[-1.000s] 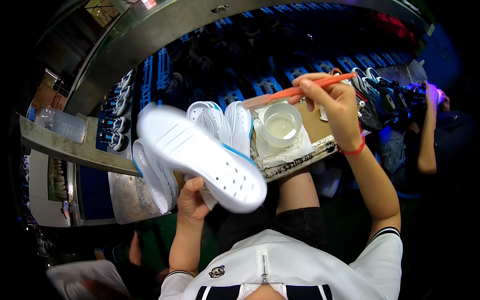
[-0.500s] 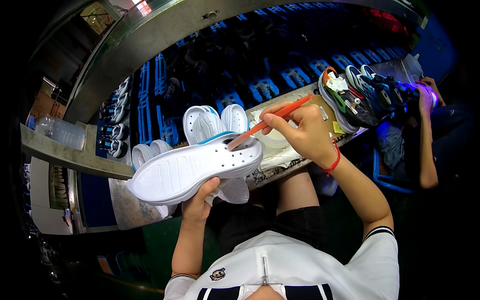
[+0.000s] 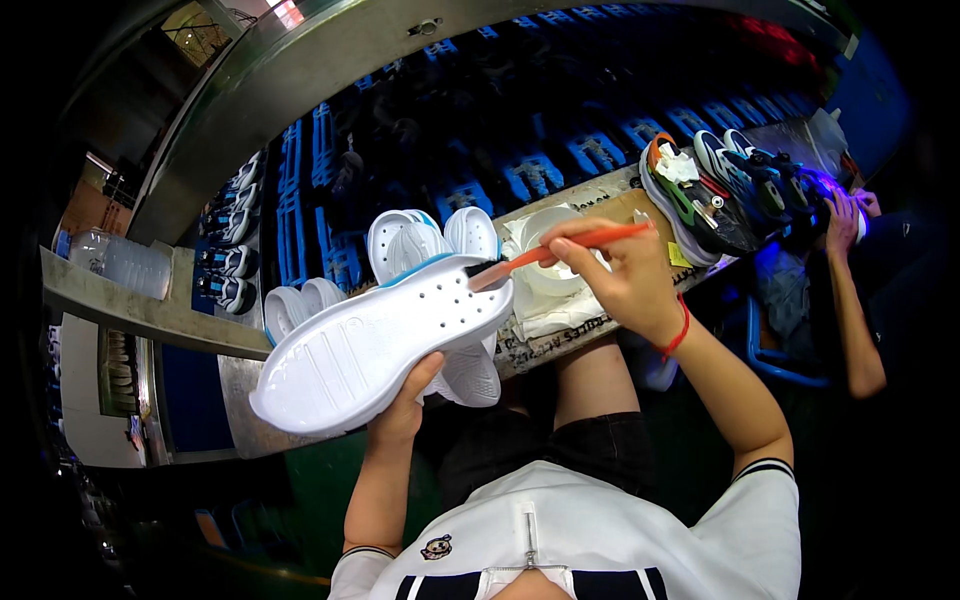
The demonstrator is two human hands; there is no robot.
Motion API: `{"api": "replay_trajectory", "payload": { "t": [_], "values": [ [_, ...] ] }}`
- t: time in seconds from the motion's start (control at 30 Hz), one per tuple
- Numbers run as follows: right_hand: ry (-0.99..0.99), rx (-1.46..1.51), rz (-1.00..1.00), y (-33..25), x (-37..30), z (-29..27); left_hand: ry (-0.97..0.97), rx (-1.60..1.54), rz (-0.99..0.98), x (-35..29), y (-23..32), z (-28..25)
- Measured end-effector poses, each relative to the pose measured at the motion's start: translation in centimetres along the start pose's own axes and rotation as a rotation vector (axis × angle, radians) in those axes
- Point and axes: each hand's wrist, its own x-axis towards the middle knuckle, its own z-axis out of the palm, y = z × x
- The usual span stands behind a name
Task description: The person applies glue to the interior of white shoe soles using a brush and a container of liquid, then places the finished soles onto a conveyor belt.
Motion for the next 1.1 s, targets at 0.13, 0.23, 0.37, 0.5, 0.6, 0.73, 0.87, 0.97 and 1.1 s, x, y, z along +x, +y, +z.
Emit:
{"api": "replay_trajectory", "payload": {
  "t": [0.13,0.23,0.37,0.5,0.6,0.73,0.87,0.97,1.1],
  "values": [
    [0.023,0.096,0.116,-0.5,-2.0,0.9,-0.028,0.679,0.387,-0.1,0.5,-0.4],
    [-0.012,0.248,0.152,-1.3,-2.9,2.0,-0.03,0.781,0.456,-0.2,1.5,-0.5],
    [-0.126,0.395,0.18,-3.2,-4.0,3.7,-0.015,0.651,0.402,0.3,1.7,-0.5],
    [-0.289,0.51,0.137,-3.6,-4.8,4.9,-0.011,0.498,0.325,0.5,1.8,-0.4],
    [-0.187,0.571,0.105,-2.4,-2.8,4.2,-0.011,0.378,0.255,0.3,2.0,-0.6],
    [0.077,0.195,-0.086,-0.1,1.0,2.1,-0.045,0.183,0.15,1.0,2.2,-0.1],
    [-0.052,0.52,0.17,-2.1,-0.2,0.2,-0.078,0.101,0.147,2.2,3.9,0.4],
    [0.368,0.776,0.074,-3.6,-1.6,-2.1,-0.091,0.187,0.421,7.4,7.6,1.6],
    [0.51,0.797,-0.054,-4.1,-1.3,-4.1,0.236,0.044,0.452,25.3,17.6,1.7]
  ]
}}
